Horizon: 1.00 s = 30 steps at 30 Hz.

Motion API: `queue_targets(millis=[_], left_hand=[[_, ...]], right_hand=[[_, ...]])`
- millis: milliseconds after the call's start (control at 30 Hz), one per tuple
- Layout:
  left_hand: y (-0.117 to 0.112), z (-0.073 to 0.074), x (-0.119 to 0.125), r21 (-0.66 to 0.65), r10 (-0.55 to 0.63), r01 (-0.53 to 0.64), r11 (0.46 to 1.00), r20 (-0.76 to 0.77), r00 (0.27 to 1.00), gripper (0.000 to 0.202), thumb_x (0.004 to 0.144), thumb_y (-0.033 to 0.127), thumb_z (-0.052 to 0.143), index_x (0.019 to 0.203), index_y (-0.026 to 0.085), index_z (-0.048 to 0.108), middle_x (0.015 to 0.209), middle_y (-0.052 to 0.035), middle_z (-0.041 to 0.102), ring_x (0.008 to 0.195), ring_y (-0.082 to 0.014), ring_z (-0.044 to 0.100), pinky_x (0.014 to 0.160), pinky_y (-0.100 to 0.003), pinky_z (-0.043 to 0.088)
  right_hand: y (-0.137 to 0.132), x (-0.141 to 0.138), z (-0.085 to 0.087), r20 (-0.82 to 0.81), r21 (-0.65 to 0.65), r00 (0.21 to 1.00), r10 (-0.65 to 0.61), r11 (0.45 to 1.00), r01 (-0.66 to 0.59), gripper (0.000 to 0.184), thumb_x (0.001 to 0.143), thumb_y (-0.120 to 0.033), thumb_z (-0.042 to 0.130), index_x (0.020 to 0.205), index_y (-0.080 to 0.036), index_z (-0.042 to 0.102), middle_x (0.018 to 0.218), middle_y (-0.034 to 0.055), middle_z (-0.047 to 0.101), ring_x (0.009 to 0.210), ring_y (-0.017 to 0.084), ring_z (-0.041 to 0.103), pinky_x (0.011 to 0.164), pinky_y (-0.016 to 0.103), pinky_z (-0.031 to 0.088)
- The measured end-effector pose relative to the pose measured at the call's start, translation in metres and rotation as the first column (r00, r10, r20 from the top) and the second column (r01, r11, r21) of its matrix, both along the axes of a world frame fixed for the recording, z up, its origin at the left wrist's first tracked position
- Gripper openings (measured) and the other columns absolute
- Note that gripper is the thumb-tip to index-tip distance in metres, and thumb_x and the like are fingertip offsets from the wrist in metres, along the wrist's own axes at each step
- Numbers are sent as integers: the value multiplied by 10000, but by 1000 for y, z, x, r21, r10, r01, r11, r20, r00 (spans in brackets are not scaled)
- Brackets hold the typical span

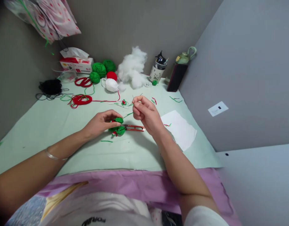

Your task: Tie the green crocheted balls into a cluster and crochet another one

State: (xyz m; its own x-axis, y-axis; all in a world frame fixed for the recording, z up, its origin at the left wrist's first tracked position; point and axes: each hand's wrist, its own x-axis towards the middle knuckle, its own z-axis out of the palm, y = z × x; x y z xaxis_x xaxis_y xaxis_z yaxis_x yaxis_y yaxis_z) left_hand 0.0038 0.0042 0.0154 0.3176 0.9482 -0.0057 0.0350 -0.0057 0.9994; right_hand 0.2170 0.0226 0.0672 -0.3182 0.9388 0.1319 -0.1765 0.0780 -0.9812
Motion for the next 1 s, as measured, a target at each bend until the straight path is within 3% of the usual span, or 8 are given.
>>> queue_targets(millis=[67,167,267,333,467,800,900,1000], left_hand=[[3,0,-4,1,30,-31,1000,46,998,294,726,318,856,966,195,740,889,-26,710,752,-166,626,708,-322,507],[7,1,-8,23,68,-70,997,89,994,309,719,320,873,980,203,755,924,-20,716,811,-165,630,774,-316,506],[8,4,-10,40,81,-86,996,107,991,307,717,320,878,980,213,763,953,-21,723,851,-173,637,824,-326,510],[8,5,-10,43,83,-88,995,109,991,306,716,319,878,979,214,763,956,-23,724,856,-177,637,826,-329,513],[7,6,-10,42,79,-84,996,113,991,299,720,295,870,984,210,758,946,-20,716,843,-170,629,804,-317,516],[4,8,-7,62,129,-131,989,46,991,294,702,277,867,963,203,756,897,-18,712,805,-179,618,753,-326,503],[3,8,-6,85,164,-167,982,35,986,290,686,257,876,942,198,753,877,-14,706,785,-170,604,735,-316,489],[3,8,-7,69,165,-171,983,77,983,316,684,256,886,962,199,748,902,-12,703,813,-169,612,748,-308,499]], right_hand=[[-1,0,-3,90,69,996,-10,998,3,274,887,-460,742,934,-231,599,616,-60,491,540,105,372,517,257,308],[-3,0,-9,300,274,950,-91,962,5,244,913,-459,729,890,-220,685,713,-5,604,645,139,500,586,289,392],[-5,-2,-15,428,465,879,-211,885,-14,165,927,-375,731,865,-224,751,801,23,609,728,156,535,647,308,420],[-6,-2,-17,485,517,837,-255,855,-39,103,941,-294,712,880,-231,765,785,13,574,700,148,520,651,310,417],[-7,-2,-18,555,536,787,-269,839,-92,100,942,-197,681,891,-229,760,771,-3,541,669,131,510,648,299,411],[-10,-4,-19,640,524,717,-277,839,-144,135,937,-144,627,882,-214,730,792,-4,536,655,120,498,649,292,383],[-10,-9,-23,607,485,754,-252,869,-100,116,930,-153,633,878,-205,722,787,-5,532,655,119,492,648,293,376],[-7,-11,-27,513,380,843,-162,924,-53,76,908,-196,665,870,-192,731,801,1,571,663,119,490,648,292,379]])
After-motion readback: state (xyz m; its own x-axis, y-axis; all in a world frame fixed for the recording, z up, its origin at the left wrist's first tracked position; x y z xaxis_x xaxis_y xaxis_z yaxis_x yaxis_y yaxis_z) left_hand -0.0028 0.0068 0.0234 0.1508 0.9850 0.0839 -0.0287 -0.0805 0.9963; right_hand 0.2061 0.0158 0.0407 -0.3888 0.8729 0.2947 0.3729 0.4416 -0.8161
